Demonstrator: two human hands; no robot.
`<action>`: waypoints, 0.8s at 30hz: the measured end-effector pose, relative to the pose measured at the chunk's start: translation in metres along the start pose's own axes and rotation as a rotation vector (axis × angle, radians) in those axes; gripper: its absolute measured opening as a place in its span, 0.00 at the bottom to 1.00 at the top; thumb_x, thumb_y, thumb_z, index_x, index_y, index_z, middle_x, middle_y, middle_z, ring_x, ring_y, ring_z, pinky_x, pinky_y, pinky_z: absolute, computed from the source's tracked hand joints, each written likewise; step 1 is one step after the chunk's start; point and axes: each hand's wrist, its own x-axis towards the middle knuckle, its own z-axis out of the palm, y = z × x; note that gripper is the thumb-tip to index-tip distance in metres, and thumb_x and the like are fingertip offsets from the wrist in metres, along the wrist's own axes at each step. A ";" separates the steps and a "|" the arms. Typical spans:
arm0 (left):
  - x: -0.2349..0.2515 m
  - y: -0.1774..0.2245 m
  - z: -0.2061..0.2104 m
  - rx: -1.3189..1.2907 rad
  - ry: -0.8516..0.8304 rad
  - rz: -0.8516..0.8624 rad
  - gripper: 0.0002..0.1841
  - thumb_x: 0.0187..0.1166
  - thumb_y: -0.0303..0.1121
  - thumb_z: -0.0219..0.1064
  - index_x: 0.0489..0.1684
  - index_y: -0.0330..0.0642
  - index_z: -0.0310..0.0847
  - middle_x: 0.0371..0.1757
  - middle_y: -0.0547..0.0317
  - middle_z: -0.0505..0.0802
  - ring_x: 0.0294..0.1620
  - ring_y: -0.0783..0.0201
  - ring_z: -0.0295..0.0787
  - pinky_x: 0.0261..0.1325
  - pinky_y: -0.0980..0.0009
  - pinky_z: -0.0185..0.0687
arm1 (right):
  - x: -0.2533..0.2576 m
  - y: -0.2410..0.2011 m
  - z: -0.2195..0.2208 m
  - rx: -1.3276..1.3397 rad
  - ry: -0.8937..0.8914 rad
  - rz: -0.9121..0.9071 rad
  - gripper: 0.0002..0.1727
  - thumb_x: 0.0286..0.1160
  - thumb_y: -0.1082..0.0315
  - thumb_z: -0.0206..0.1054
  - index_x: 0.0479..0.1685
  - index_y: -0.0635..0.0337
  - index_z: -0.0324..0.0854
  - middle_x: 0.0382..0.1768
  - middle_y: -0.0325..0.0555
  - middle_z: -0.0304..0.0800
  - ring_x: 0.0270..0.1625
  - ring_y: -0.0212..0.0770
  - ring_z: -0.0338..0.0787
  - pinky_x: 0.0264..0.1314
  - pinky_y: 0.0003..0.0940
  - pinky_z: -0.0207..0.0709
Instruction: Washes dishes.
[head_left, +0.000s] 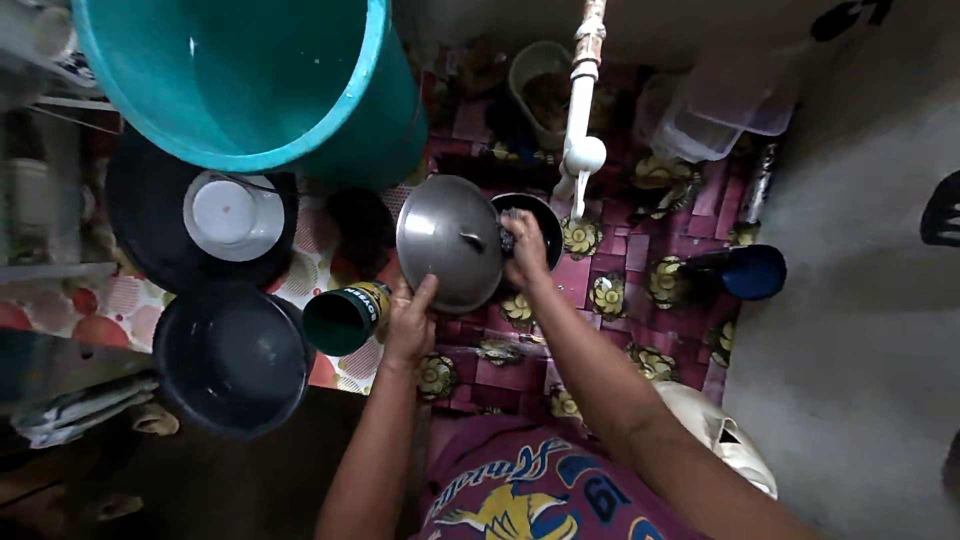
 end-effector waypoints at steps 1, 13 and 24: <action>0.000 0.007 -0.003 -0.009 -0.004 -0.077 0.23 0.87 0.36 0.59 0.80 0.46 0.66 0.60 0.49 0.92 0.59 0.54 0.92 0.63 0.51 0.90 | 0.010 -0.008 -0.002 -0.072 -0.103 -0.014 0.19 0.73 0.66 0.68 0.62 0.59 0.76 0.45 0.48 0.88 0.45 0.43 0.89 0.46 0.45 0.87; -0.001 -0.001 -0.026 -0.212 0.151 -0.153 0.23 0.96 0.46 0.45 0.82 0.46 0.68 0.70 0.45 0.87 0.70 0.48 0.86 0.71 0.43 0.83 | 0.046 0.033 -0.031 -1.484 -0.194 -0.059 0.29 0.80 0.60 0.66 0.81 0.58 0.75 0.83 0.76 0.65 0.80 0.79 0.70 0.72 0.79 0.69; 0.014 -0.018 -0.013 -0.286 0.225 -0.125 0.31 0.93 0.60 0.37 0.84 0.54 0.67 0.76 0.52 0.84 0.76 0.50 0.81 0.75 0.40 0.78 | 0.051 0.039 -0.053 -1.810 -0.499 -0.092 0.31 0.71 0.59 0.75 0.78 0.42 0.79 0.80 0.68 0.71 0.72 0.74 0.80 0.60 0.74 0.80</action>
